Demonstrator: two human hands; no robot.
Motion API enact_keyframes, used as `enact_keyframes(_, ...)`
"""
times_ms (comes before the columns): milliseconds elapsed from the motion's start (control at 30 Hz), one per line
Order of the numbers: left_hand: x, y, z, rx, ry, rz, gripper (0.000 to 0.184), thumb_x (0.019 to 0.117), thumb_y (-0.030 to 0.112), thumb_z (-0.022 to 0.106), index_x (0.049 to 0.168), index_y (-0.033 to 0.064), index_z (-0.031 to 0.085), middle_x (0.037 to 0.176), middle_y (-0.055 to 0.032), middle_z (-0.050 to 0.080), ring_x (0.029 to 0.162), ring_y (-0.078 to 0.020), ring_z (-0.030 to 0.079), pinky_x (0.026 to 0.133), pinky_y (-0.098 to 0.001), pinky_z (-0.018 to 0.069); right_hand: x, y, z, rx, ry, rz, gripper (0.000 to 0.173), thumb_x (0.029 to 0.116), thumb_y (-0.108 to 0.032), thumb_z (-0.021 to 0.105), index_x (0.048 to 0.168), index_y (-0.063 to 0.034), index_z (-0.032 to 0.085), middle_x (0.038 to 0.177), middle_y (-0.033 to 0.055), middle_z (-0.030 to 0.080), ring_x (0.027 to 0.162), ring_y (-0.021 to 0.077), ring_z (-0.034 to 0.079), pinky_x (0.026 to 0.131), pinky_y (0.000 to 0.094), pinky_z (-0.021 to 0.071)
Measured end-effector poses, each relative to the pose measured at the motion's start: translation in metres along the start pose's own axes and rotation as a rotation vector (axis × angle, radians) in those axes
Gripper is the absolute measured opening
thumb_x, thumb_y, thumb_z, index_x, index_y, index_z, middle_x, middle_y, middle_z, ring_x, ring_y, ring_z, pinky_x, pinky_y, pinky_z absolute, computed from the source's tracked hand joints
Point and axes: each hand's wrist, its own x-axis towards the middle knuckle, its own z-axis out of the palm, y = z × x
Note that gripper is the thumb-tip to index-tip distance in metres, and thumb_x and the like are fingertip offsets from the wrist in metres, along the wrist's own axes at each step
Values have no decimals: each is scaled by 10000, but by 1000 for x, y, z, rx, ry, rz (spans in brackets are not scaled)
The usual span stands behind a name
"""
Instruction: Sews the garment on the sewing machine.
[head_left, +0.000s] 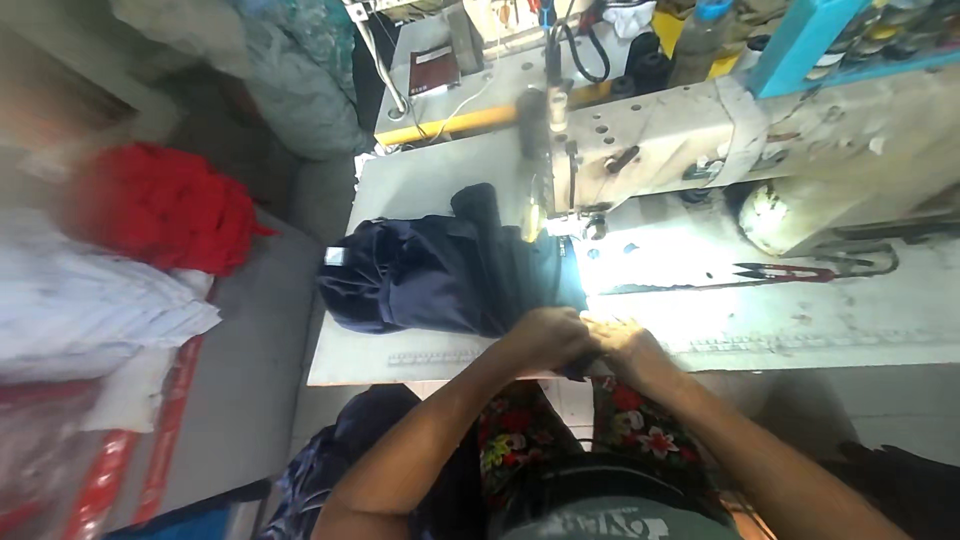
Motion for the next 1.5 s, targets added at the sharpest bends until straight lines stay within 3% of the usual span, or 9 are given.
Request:
enact_keyframes(33,4,-9,4,66,127,9,247,1014,143,595,931,-18,763,1033,-147,735,1033,-275,693,936,-464,531,0,-3,1,-22,13,13,223,909,54,620,1041,-33,777,1146,133,768,1078,318,742,841,526,585)
enact_keyframes(100,12,-31,10,167,270,-61,223,1022,124,588,1009,-32,746,1250,-180,702,1257,-339,630,1095,-596,423,2,-6,3,-60,35,16,266,903,52,623,1081,-62,784,1157,113,768,1076,302,742,817,512,578)
enact_keyframes(133,14,-44,13,203,291,-138,237,1034,145,584,1066,-39,729,1339,-192,659,1328,-359,580,1124,-655,362,2,-7,3,-71,40,20,280,906,45,626,1109,-66,783,1176,110,764,1097,301,737,837,529,578)
enact_keyframes(200,10,-64,20,265,354,-215,221,1017,154,615,1055,-45,703,1405,-201,613,1372,-370,541,1129,-687,341,2,-10,4,-91,44,33,293,905,38,633,1134,-72,780,1193,102,760,1117,296,731,848,553,574)
enact_keyframes(333,-3,-73,23,252,400,-196,210,1009,145,611,1031,-44,698,1432,-201,588,1401,-354,511,1169,-635,328,2,-12,5,-129,66,42,295,902,33,631,1125,-83,786,1178,86,767,1107,293,735,838,550,573)
enact_keyframes(500,-9,-81,30,260,417,-70,279,986,291,652,1100,58,753,1398,-109,646,1419,-349,495,1167,-654,309,1,-14,9,-168,87,42,313,897,47,614,1119,-89,788,1173,86,769,1091,292,741,802,542,573)
enact_keyframes(967,-5,-80,25,247,396,-108,272,994,293,635,1077,58,744,1409,-97,641,1421,-345,493,1175,-641,307,3,-16,10,-213,85,63,310,897,34,620,1116,-103,791,1173,69,771,1090,271,743,787,547,564)
enact_keyframes(1367,5,-90,19,231,407,-100,302,980,299,658,1105,35,735,1406,-123,642,1405,-364,512,1167,-664,300,11,-12,7,-195,65,87,282,904,35,628,1104,-83,788,1186,83,765,1103,299,736,856,575,557)
enact_keyframes(1500,7,-92,17,231,423,-97,298,979,290,660,1103,30,735,1397,-128,647,1400,-366,518,1163,-666,309,13,-8,9,-182,58,95,283,917,27,625,1124,-82,785,1208,95,756,1135,313,722,927,605,534)
